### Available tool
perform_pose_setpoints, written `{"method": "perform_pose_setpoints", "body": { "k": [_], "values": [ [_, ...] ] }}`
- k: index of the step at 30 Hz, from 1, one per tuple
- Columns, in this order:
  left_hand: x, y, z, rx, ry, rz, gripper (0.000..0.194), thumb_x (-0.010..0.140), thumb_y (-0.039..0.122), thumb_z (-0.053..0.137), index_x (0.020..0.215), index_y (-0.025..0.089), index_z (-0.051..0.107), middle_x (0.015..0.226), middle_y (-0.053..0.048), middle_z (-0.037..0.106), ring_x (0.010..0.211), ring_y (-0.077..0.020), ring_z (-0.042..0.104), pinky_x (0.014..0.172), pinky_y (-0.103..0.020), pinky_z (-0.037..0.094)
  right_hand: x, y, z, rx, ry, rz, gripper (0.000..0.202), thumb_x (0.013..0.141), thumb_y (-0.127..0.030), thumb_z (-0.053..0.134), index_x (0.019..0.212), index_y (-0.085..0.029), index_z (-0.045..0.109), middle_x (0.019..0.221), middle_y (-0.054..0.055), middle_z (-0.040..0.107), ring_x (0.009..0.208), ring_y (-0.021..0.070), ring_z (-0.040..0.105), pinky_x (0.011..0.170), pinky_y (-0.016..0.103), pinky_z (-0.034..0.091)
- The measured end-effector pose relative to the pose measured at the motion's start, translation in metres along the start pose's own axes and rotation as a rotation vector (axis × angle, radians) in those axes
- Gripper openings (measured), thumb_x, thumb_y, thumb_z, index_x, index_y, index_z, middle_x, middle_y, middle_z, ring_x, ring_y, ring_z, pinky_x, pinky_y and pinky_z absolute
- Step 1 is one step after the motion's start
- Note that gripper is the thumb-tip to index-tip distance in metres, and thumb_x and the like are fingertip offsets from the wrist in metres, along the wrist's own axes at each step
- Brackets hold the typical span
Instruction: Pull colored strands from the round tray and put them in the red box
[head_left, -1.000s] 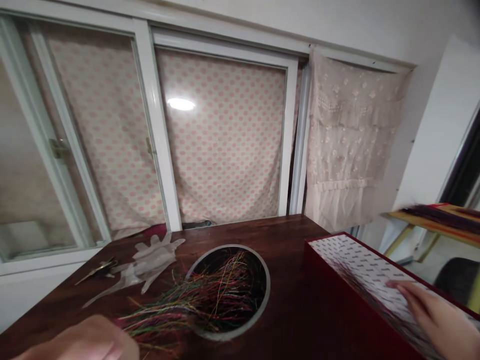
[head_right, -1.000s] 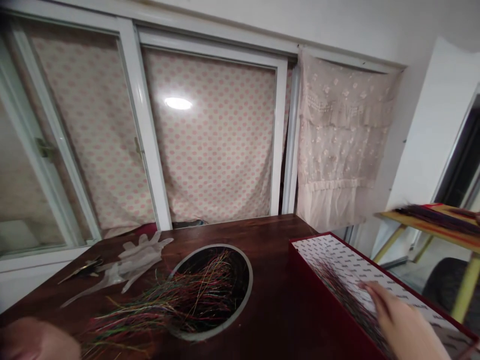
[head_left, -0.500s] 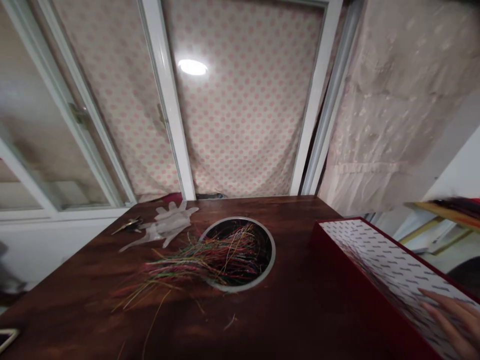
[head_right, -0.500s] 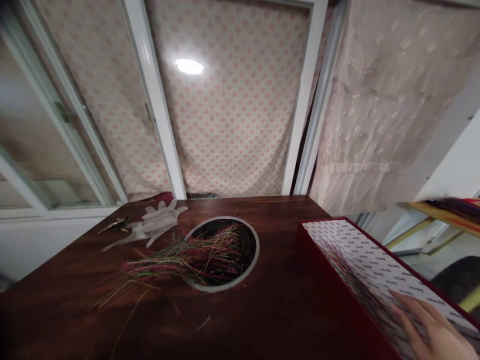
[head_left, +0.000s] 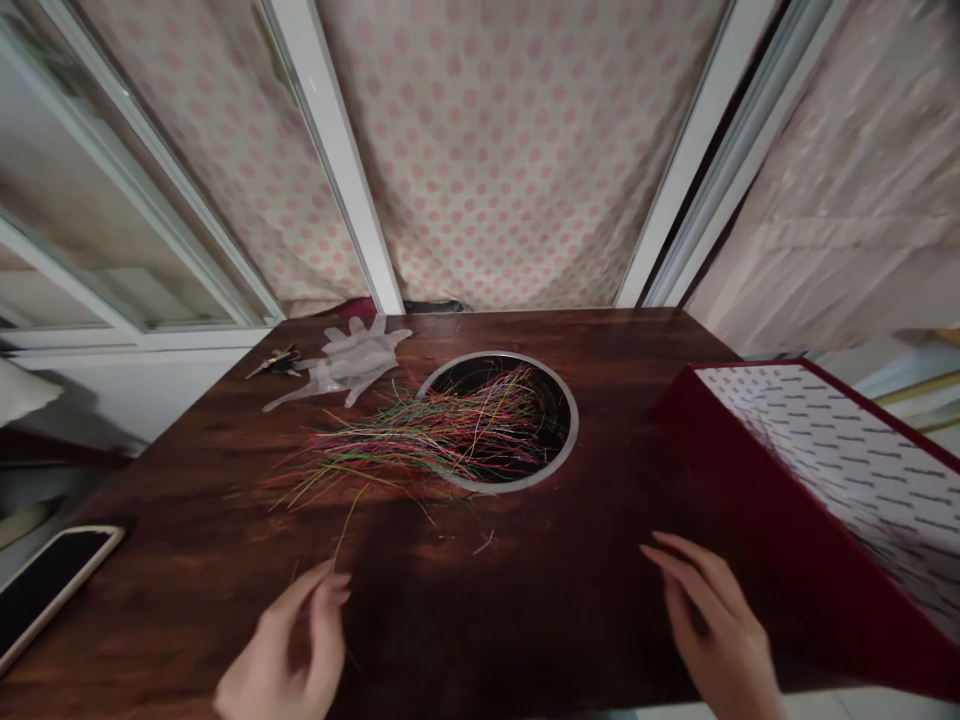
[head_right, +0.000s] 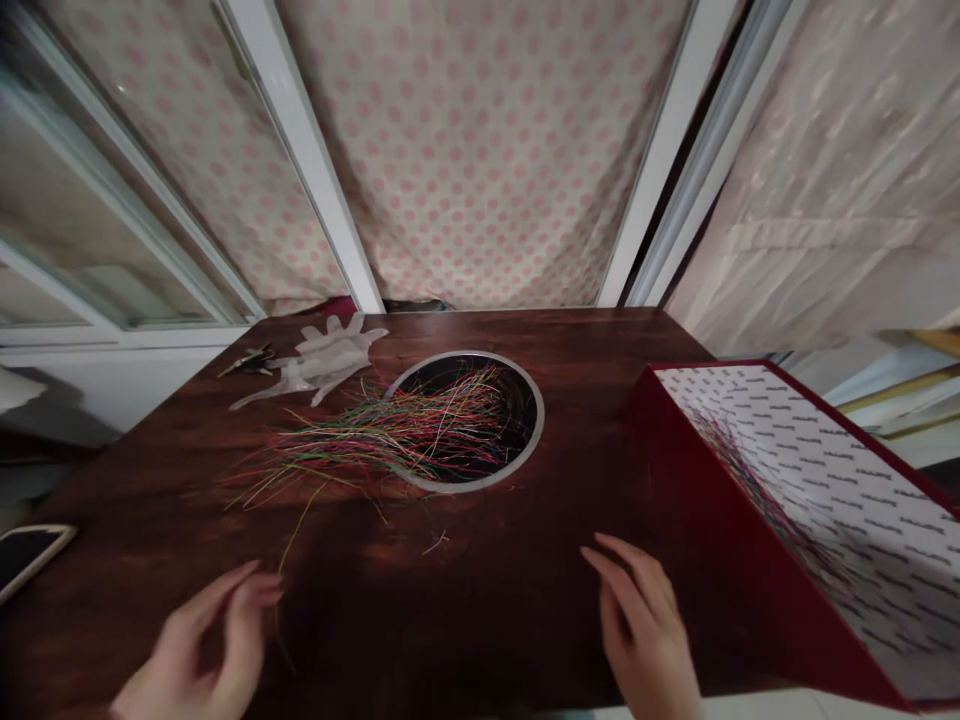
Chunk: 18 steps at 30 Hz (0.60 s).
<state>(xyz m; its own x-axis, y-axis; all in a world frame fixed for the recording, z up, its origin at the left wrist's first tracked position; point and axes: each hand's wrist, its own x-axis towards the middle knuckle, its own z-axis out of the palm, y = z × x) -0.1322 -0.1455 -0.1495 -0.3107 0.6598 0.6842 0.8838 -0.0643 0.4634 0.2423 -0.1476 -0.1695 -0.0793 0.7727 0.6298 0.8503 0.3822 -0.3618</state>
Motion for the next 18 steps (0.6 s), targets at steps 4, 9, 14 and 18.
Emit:
{"method": "perform_pose_setpoints", "body": {
  "k": [4, 9, 14, 18],
  "values": [
    [0.007, 0.003, 0.041, -0.069, -0.230, 0.356, 0.019, 0.082, 0.015, 0.055, 0.100, 0.019, 0.061, 0.081, -0.002, 0.072, 0.068, -0.0135, 0.068, 0.067, -0.021, 0.051, 0.010, -0.013, 0.037, 0.166, -0.117, -0.013, 0.035, 0.083, -0.003, 0.044, 0.109, -0.022, 0.059, 0.112, 0.010, 0.055, 0.103, 0.0239, 0.053, 0.083, 0.041, 0.046],
    [0.013, -0.005, 0.059, -0.165, -0.243, 0.234, 0.021, 0.082, 0.013, 0.054, 0.101, 0.019, 0.061, 0.080, -0.001, 0.071, 0.069, -0.0130, 0.068, 0.069, -0.021, 0.051, 0.021, -0.013, 0.057, 0.274, -0.030, 0.016, 0.035, 0.081, 0.002, 0.041, 0.099, -0.020, 0.061, 0.100, 0.009, 0.057, 0.094, 0.0197, 0.055, 0.078, 0.035, 0.048],
    [0.010, -0.008, 0.058, -0.190, -0.230, -0.043, 0.016, 0.084, 0.020, 0.053, 0.098, 0.018, 0.062, 0.075, -0.001, 0.069, 0.064, -0.0126, 0.066, 0.066, -0.021, 0.050, 0.024, -0.012, 0.056, 0.257, 0.029, 0.177, 0.029, 0.082, -0.001, 0.043, 0.092, -0.019, 0.063, 0.094, 0.007, 0.059, 0.088, 0.0181, 0.057, 0.075, 0.032, 0.048],
    [0.013, -0.005, 0.060, -0.149, -0.208, -0.025, 0.015, 0.083, 0.020, 0.055, 0.096, 0.019, 0.063, 0.079, -0.002, 0.069, 0.067, -0.0139, 0.065, 0.069, -0.023, 0.050, 0.025, -0.014, 0.057, 0.240, -0.009, 0.174, 0.027, 0.082, -0.004, 0.043, 0.089, -0.020, 0.064, 0.093, 0.007, 0.059, 0.088, 0.0183, 0.057, 0.075, 0.031, 0.048]
  ]
}}
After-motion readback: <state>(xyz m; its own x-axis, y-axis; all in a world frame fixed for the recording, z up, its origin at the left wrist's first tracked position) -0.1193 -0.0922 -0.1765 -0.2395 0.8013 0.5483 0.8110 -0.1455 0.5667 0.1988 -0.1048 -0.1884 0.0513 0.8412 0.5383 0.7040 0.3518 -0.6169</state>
